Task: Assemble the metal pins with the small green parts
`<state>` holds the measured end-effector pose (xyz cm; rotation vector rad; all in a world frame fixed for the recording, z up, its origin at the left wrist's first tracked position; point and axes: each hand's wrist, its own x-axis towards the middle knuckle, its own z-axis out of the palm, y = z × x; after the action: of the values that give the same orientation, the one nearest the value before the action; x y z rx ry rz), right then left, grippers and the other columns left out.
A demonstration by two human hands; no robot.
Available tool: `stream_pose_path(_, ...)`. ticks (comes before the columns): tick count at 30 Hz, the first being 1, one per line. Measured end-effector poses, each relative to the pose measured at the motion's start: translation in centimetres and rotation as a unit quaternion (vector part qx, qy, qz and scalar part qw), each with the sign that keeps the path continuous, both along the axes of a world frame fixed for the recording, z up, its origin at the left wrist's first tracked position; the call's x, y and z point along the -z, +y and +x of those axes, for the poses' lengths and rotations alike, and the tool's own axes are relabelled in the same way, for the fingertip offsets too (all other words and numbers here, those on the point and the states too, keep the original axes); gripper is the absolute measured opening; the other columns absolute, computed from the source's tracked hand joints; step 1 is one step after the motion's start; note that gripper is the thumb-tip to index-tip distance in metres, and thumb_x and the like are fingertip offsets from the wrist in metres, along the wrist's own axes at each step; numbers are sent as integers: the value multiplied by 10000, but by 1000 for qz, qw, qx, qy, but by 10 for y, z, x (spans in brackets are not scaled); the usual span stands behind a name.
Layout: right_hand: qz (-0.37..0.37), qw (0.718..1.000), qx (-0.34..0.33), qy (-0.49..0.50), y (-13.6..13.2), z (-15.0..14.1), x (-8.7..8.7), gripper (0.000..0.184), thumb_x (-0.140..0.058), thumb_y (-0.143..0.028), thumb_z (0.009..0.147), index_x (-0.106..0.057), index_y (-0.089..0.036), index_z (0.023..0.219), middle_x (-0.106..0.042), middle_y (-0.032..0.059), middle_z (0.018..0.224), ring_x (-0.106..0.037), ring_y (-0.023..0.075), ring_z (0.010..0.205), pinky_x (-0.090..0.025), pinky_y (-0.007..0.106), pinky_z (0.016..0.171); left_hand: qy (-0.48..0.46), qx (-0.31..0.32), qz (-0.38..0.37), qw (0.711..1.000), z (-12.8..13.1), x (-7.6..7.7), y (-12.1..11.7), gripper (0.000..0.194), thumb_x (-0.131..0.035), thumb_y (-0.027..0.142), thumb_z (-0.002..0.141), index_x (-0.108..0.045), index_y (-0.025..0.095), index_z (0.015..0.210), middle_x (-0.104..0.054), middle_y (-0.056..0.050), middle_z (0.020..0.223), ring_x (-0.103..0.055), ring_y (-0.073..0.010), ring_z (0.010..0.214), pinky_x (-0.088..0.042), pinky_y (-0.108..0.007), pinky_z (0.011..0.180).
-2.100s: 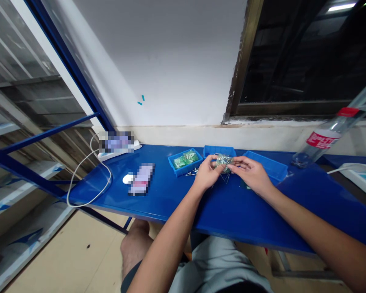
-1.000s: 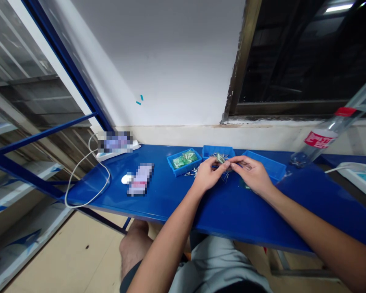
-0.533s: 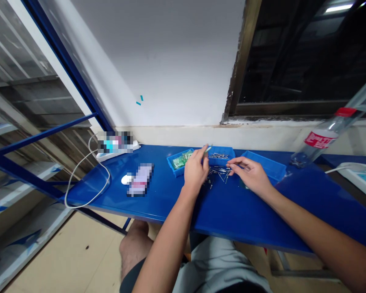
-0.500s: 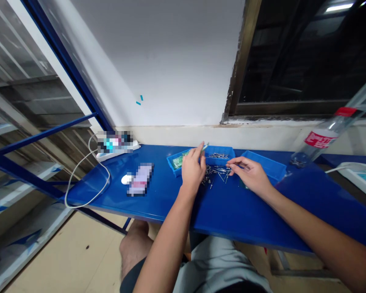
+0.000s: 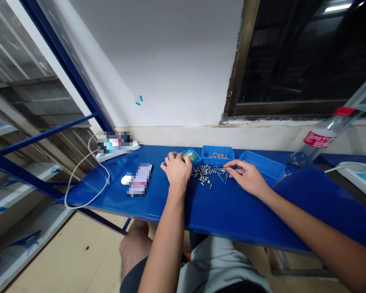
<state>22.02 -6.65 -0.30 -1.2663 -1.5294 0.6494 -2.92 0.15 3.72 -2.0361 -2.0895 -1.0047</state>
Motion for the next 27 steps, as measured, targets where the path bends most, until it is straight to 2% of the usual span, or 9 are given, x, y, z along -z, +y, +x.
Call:
stream_pose_path(3,21,999,0,-46,-1,-1,-1,253,-649,-454,975,-760,-239,1049,-798,80,1067,-750,236,803,-616,388,733,-7,9,3,1000,0,2,0,386,-455,418,1044,-775,222,1133,-647,-161,1343,-558,-368,1237,-369,-620,1105)
stream_pose_path(6,62,992,-15,-110,-2,-2,-5,193,-619,-383,1000,-767,-264,1036,-795,65,1056,-750,259,895,-611,442,842,-8,15,23,1000,-2,6,2,317,-498,313,1011,-761,202,1149,-650,-175,1325,-571,-377,1215,-374,-643,1095)
stream_pose_path(8,94,982,-46,-155,-3,-3,-7,192,-601,-337,1015,-778,-278,1057,-793,68,1065,-735,278,978,-593,481,910,-14,18,35,999,-2,8,3,299,-510,275,996,-752,207,1157,-653,-170,1323,-574,-375,1214,-355,-659,1114)
stream_pose_path(13,144,948,-170,-228,-6,-8,-11,269,-590,-247,1022,-782,-322,1196,-777,67,1180,-656,299,1179,-534,535,1047,-26,49,115,992,0,3,-2,269,-533,345,1021,-732,231,1163,-636,-152,1390,-498,-395,1341,-220,-695,1212)
stream_pose_path(15,147,935,-200,-254,-8,-11,-10,319,-598,-225,1018,-759,-339,1269,-755,60,1259,-618,300,1245,-509,546,1090,-25,91,150,984,2,-1,-5,251,-548,305,1016,-711,238,1196,-620,-136,1417,-463,-380,1393,-233,-656,1235)
stream_pose_path(17,155,924,-217,-275,-8,-15,-7,390,-581,-190,1017,-723,-350,1344,-726,56,1336,-580,301,1302,-484,558,1125,-30,160,164,973,6,-4,-8,260,-531,281,1028,-688,240,1232,-605,-121,1430,-457,-343,1410,-344,-571,1207)
stream_pose_path(19,164,917,-225,-286,-7,-17,-4,444,-555,-150,1014,-699,-349,1384,-712,59,1362,-568,300,1321,-483,560,1129,-39,229,167,958,12,-5,-11,257,-493,279,1052,-685,224,1215,-626,-122,1376,-494,-308,1369,-402,-507,1180)
stream_pose_path(22,175,915,-222,-289,-4,-19,-1,441,-541,-125,1010,-713,-333,1359,-734,74,1285,-610,293,1252,-525,536,1084,-60,316,161,933,25,-1,-14,247,-480,263,1066,-682,199,1194,-645,-122,1310,-550,-264,1282,-438,-446,1155)
stream_pose_path(27,180,912,-196,-311,-2,-20,2,323,-568,-163,1008,-752,-292,1241,-749,91,1124,-656,304,1119,-552,543,1031,-60,402,117,906,41,9,-18,234,-475,252,1071,-688,197,1151,-674,-100,1218,-582,-245,1208,-472,-428,1124)
